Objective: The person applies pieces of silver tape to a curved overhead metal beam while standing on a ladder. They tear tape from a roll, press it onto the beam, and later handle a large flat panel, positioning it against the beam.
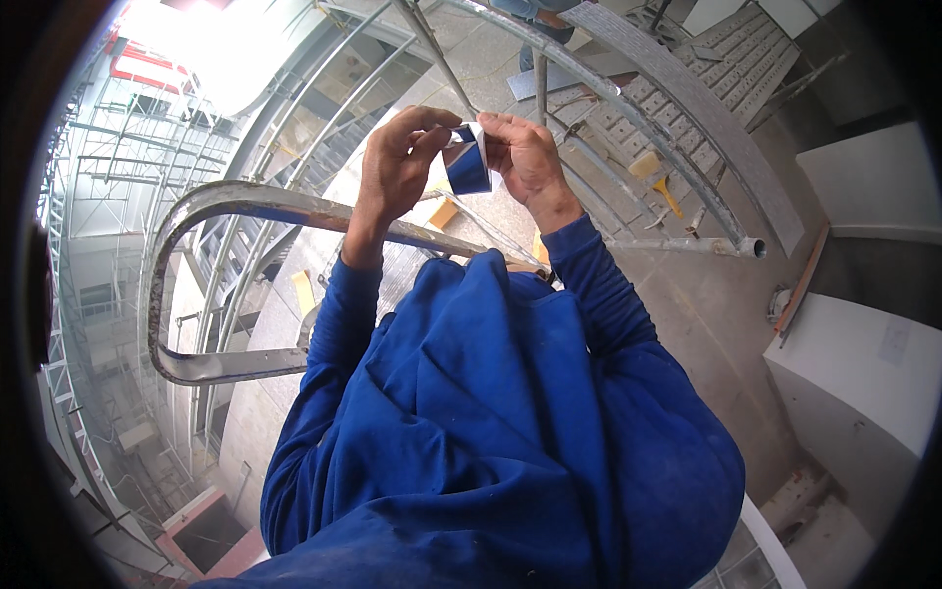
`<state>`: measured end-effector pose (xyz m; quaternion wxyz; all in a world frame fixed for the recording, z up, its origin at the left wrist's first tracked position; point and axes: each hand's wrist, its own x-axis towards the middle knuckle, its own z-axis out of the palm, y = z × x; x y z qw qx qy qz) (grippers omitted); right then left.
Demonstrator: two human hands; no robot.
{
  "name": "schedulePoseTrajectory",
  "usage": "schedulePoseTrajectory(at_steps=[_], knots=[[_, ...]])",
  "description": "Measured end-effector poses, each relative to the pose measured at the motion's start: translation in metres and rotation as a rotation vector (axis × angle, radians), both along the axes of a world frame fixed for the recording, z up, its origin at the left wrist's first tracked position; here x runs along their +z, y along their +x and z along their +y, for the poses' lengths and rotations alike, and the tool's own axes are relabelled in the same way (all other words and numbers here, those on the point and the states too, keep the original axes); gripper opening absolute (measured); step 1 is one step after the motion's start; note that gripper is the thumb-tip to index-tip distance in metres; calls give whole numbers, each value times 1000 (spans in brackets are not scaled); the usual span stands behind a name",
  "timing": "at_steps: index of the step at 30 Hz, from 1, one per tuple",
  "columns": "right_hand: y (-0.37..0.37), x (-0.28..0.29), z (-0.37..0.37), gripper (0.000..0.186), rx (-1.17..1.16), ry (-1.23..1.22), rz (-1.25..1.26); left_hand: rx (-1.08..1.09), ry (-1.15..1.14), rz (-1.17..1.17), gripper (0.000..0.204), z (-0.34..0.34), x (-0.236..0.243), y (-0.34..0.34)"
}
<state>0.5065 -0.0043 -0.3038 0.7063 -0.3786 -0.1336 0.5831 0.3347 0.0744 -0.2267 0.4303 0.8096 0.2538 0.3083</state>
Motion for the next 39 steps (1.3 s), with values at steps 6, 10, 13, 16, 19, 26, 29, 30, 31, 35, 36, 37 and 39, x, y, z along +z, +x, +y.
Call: schedulePoseTrajectory(at_steps=[6,10,13,16,19,26,29,30,31,35,36,37,39], knots=[[-3,4,-3,27,45,28,-5,-14,-114,63,24,10,-6,3],[-1,0,-5,31,121,84,-7,-4,-235,26,27,14,-11,4],[1,-4,-6,40,166,136,-65,26,-271,73,33,16,-12,5],[-1,-7,-7,53,170,147,-134,52,-225,122,36,17,-14,7],[-1,-10,-5,58,189,148,-125,83,-204,103,32,16,-19,11],[1,-14,-4,50,147,103,-92,153,-214,102,24,16,-29,20],[1,-12,-4,49,140,100,-91,194,-248,96,22,15,-34,22],[1,-11,-3,49,134,92,-94,197,-301,65,22,15,-36,23],[1,-10,-3,49,134,99,-90,199,-347,29,21,14,-38,24],[1,-10,0,49,135,100,-95,202,-498,-64,19,16,-44,25],[1,-10,0,49,137,100,-99,200,-525,-94,17,16,-45,26],[2,-11,1,49,140,106,-89,205,-553,-123,14,17,-46,26],[2,-12,4,49,138,107,-74,207,-603,-135,14,19,-47,25]])
